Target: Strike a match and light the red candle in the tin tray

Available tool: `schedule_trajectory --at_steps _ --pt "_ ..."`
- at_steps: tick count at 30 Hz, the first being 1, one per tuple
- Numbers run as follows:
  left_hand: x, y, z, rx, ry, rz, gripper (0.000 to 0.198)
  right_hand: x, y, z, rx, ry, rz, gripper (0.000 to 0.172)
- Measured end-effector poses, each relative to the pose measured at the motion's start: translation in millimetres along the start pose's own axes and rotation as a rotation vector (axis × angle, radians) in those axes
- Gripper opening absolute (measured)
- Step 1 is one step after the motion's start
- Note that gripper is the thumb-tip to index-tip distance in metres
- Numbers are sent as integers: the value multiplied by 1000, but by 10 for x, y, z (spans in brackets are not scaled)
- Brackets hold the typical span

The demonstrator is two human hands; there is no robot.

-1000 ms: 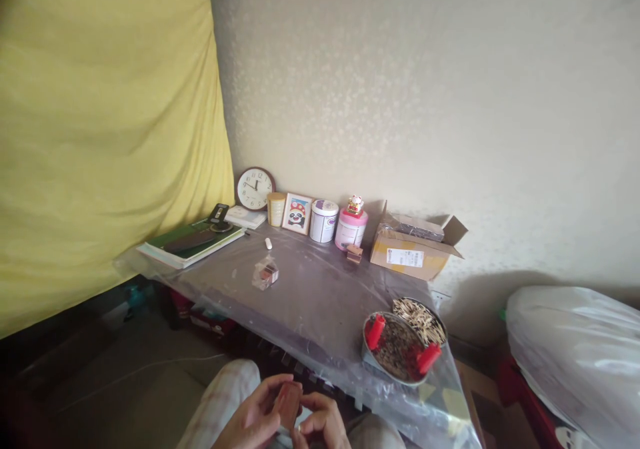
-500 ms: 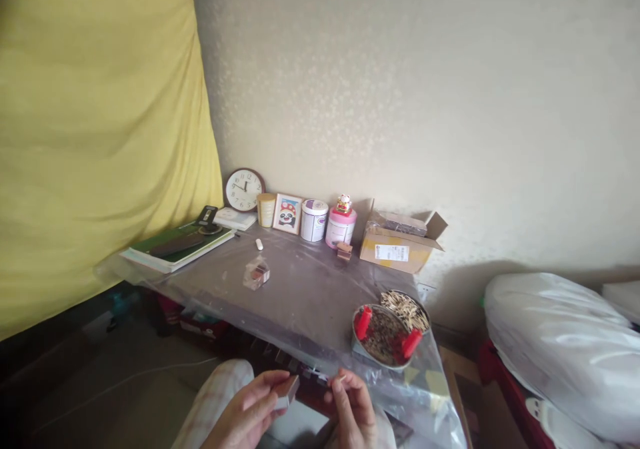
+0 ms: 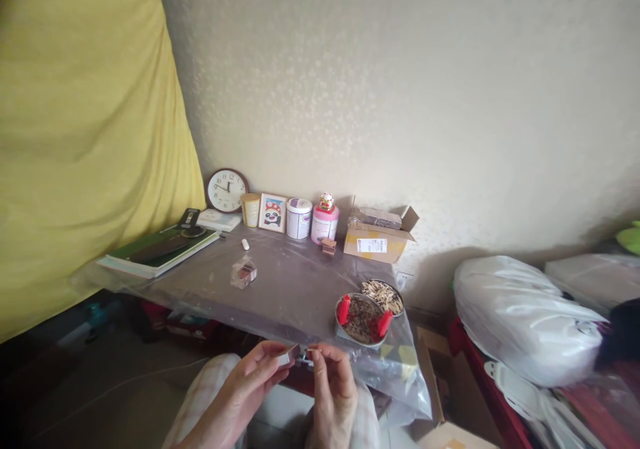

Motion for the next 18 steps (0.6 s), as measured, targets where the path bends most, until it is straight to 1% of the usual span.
schedule_trajectory --at_steps 2,4,8,10,14,18 --pt "-22 -3 16 5 20 -3 12 -51 -72 -25 61 -33 -63 25" --pt "-46 -3 37 3 22 -14 13 -54 -104 -58 154 -4 -156 22" --pt "-86 13 79 -6 4 -31 17 -94 -121 -140 437 42 -301 19" --pt "-101 25 87 -5 0 -33 19 -105 -113 -170 545 70 -345 20" --pt "-97 37 96 -5 16 -28 17 -101 -136 -172 616 108 -376 21" --pt "-45 25 116 -18 55 -9 17 -95 -294 -148 647 94 -375 19"
Point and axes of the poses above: each hand's wrist, its own z-axis towards the middle knuckle, its own x-axis out of the back of the hand, y = z × x, the point moved 9 cm from there along z, towards the middle knuckle, and after that the axes turned 11 degrees about -z, right-handed, at the moved point
